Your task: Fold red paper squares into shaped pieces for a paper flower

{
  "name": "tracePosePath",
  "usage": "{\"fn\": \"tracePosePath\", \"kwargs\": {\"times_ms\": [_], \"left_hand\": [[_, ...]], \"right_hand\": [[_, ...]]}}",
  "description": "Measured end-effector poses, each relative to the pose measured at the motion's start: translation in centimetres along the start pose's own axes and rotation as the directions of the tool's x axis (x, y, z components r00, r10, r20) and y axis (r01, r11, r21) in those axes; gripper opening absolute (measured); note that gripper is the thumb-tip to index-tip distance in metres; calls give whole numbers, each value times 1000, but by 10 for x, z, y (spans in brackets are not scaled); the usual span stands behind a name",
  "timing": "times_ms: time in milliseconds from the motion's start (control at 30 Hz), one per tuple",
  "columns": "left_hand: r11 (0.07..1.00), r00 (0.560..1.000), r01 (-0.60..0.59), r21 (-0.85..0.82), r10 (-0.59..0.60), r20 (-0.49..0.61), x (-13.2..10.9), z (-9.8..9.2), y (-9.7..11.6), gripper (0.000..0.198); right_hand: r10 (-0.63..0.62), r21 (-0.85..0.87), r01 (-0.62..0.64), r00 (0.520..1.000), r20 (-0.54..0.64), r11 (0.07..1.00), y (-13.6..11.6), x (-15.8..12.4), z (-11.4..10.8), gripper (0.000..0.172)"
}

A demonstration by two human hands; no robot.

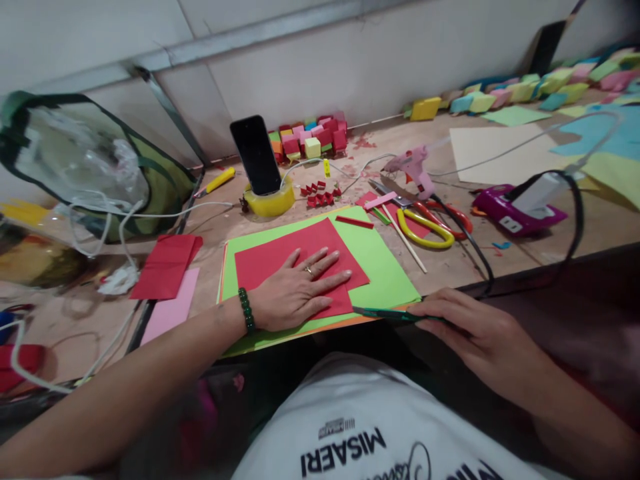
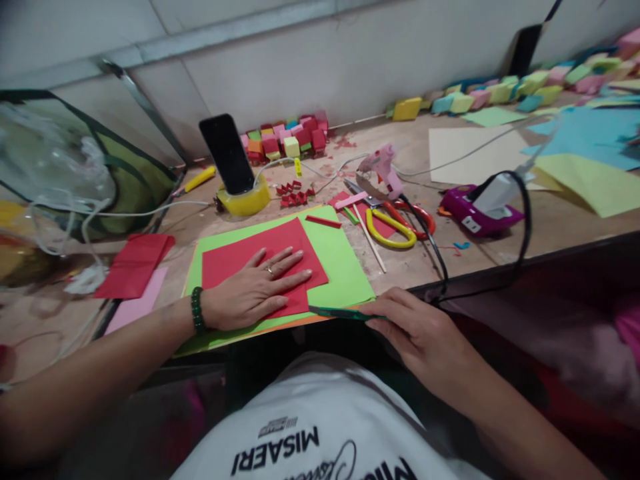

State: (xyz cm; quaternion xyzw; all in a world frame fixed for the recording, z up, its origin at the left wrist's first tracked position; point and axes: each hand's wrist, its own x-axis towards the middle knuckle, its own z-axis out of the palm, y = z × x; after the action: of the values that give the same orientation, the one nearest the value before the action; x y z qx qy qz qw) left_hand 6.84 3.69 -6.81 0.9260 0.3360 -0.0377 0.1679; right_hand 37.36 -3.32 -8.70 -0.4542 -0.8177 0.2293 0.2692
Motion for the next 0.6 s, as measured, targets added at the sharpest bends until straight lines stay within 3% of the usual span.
{"fn": "tracePosePath", "kwargs": {"times_ms": [233, 367, 600], "left_hand": [[1000, 1000, -2, 9, 2, -22, -1, 1, 0, 53], [1000, 999, 3, 10, -3, -53, -2, 3, -1, 60], [999, 998, 28, 31, -26, -56, -4, 3, 0, 70]], "right_hand": [[19, 2, -19, 1000, -6, 1000, 2, -1, -2, 20], [28, -61, -36, 992, -126, 997, 8, -6, -7, 16], [125, -86, -164, 932, -340, 983, 10, -15, -22, 14]]}}
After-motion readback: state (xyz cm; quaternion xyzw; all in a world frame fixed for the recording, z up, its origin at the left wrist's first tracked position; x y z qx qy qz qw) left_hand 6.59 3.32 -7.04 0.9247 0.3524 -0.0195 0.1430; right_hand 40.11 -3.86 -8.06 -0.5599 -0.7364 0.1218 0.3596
